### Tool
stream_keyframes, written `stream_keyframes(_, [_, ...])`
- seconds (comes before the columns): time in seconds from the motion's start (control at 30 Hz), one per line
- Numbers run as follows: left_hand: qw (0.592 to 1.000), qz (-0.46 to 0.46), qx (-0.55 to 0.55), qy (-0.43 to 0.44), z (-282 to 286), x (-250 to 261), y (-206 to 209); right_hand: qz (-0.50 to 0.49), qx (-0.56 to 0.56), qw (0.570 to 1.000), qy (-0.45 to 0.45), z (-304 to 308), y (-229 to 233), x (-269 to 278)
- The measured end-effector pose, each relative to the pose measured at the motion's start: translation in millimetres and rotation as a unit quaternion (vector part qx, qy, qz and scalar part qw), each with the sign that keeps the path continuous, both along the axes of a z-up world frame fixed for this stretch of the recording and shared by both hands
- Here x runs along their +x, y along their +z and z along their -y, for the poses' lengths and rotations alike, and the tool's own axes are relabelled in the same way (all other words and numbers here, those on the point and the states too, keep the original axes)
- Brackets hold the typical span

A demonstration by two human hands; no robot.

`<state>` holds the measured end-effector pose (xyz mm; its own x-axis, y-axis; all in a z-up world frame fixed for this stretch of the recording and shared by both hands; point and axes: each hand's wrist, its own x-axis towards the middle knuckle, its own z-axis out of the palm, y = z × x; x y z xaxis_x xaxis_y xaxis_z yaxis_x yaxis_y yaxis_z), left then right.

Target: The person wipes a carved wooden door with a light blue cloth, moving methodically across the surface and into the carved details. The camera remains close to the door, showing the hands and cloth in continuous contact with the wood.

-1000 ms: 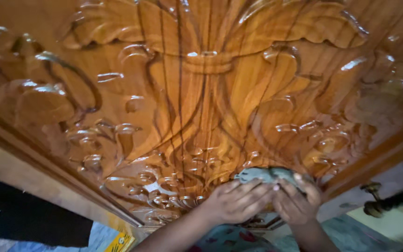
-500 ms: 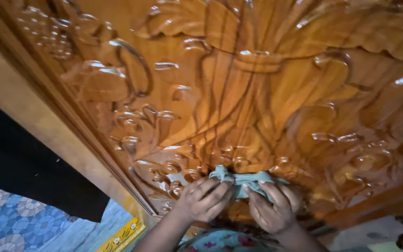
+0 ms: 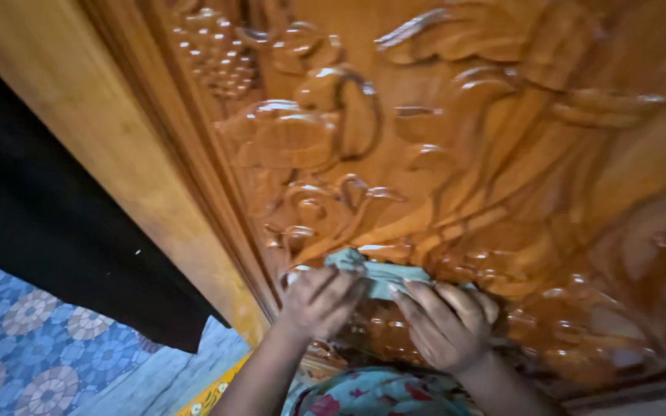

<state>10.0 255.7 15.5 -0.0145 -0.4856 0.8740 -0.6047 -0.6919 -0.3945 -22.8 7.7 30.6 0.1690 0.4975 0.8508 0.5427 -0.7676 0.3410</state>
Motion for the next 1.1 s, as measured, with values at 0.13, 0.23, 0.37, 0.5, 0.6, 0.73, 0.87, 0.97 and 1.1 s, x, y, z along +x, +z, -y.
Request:
stream_keyframes(0.13, [0.999,0.025,-0.039,-0.006,-44.7,8.2,1.5,0.008,-0.003,0.999,-0.036,-42.4,-10.5,11.8])
stream_keyframes(0.23, [0.998,0.021,-0.061,0.005,-76.2,11.7,2.6,-0.02,-0.052,0.995,-0.088,-75.1,-21.8,20.3])
stream_keyframes(0.37, [0.994,0.048,-0.087,0.044,-103.4,24.0,12.7,-0.052,-0.061,0.993,-0.088,-113.7,-23.2,27.4])
stream_keyframes(0.5, [0.988,0.048,-0.112,0.09,-112.6,32.6,21.1,-0.037,-0.051,0.993,-0.096,-137.7,-7.2,38.5])
stream_keyframes(0.6, [0.982,0.037,-0.151,0.107,-113.3,35.6,20.6,-0.028,-0.04,0.994,-0.102,-145.5,4.9,41.5])
stream_keyframes(0.73, [0.98,-0.034,-0.198,0.011,-110.0,37.1,-1.4,-0.053,-0.023,0.996,-0.07,-141.6,6.5,43.5])
stream_keyframes(0.87, [0.976,-0.066,-0.207,-0.033,-100.3,37.0,-38.1,-0.045,-0.024,0.999,-0.013,-126.5,-3.5,45.9])
stream_keyframes(0.97, [0.979,-0.06,-0.184,-0.059,-95.2,42.9,-65.5,-0.059,-0.035,0.998,-0.008,-110.4,-16.9,40.7])
stream_keyframes(1.1, [0.988,-0.09,-0.123,-0.01,-77.6,35.2,-89.4,-0.096,-0.059,0.993,0.016,-87.6,-31.6,36.8])
